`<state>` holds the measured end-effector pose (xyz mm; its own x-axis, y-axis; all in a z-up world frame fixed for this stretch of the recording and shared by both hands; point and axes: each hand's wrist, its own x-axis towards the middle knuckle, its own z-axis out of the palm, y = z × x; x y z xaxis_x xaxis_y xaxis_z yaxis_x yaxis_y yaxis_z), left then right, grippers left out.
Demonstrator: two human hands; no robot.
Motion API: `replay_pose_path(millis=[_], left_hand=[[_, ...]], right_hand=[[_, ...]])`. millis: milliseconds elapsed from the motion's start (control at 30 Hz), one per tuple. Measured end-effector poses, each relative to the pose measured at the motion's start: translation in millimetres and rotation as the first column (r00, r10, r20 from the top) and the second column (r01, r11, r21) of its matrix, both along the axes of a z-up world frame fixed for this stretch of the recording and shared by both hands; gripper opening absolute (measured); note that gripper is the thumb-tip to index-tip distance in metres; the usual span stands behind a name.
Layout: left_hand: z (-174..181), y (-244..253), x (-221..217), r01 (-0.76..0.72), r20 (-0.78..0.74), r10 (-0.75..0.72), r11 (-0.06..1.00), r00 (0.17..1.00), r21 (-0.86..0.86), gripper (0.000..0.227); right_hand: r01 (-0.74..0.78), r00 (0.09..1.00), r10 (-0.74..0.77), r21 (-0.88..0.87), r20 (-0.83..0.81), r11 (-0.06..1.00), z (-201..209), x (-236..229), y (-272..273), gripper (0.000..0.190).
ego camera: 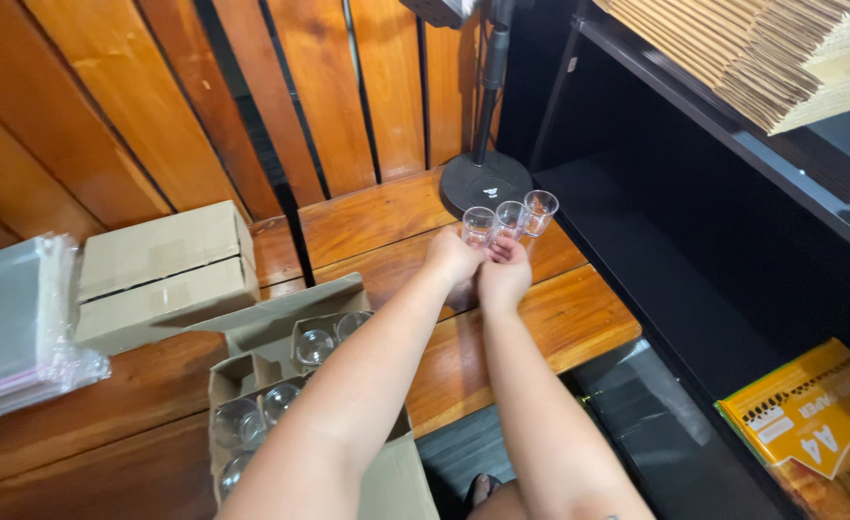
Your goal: The person opens a cardboard box containing small clear glasses and removes them one by one, placing them on a wooden bench. The person then closes the empty box and places it on a nearby shelf. Finally, the person picks up a stack of plastic bags and places them on the shelf.
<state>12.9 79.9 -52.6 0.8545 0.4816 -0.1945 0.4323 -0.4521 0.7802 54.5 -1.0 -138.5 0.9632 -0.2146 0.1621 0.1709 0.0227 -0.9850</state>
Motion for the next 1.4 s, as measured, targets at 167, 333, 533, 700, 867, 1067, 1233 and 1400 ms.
replay_pose_path(millis=[167,333,533,700,867,1067,1233,1400], left_hand=[[42,-2,-66,0.089,0.040,-0.087,0.995,0.995,-0.050,0.073],[88,21,-165,0.224,0.237,-0.180,0.959,0.955,-0.173,0.069],[138,63,-303,0.202,0.401,-0.128,0.968,0.907,-0.148,0.054],[113,89,-389,-0.043,0.295,0.059,0.997,0.954,-0.060,0.046],[94,93,-446,-0.088,0.189,0.067,0.990,0.980,0.110,0.037],[73,87,-463,0.018,-0.059,0.006,0.916,0.998,0.400,0.040],[67,84,-458,0.119,-0.147,-0.060,0.892,0.987,0.436,0.049],[81,81,-453,0.150,-0.230,-0.064,0.913,0.971,0.380,0.054]], right_hand=[[-0.106,0.993,0.111,0.103,-0.036,0.989,-13,-3,-23,0.049],[-0.239,0.969,0.243,0.085,-0.043,0.967,59,-84,-35,0.046],[-0.418,0.908,0.418,0.068,0.012,0.906,119,-181,-17,0.038],[-0.626,0.780,0.626,0.010,0.017,0.780,148,-258,1,0.031],[-0.711,0.669,0.742,-0.319,-0.035,0.626,145,-313,12,0.032],[-0.535,0.590,0.782,-0.823,-0.202,0.191,159,-355,16,0.049],[-0.393,0.570,0.789,-0.919,-0.230,0.016,142,-357,14,0.049],[-0.461,0.525,0.813,-0.887,-0.252,0.023,150,-359,11,0.045]])
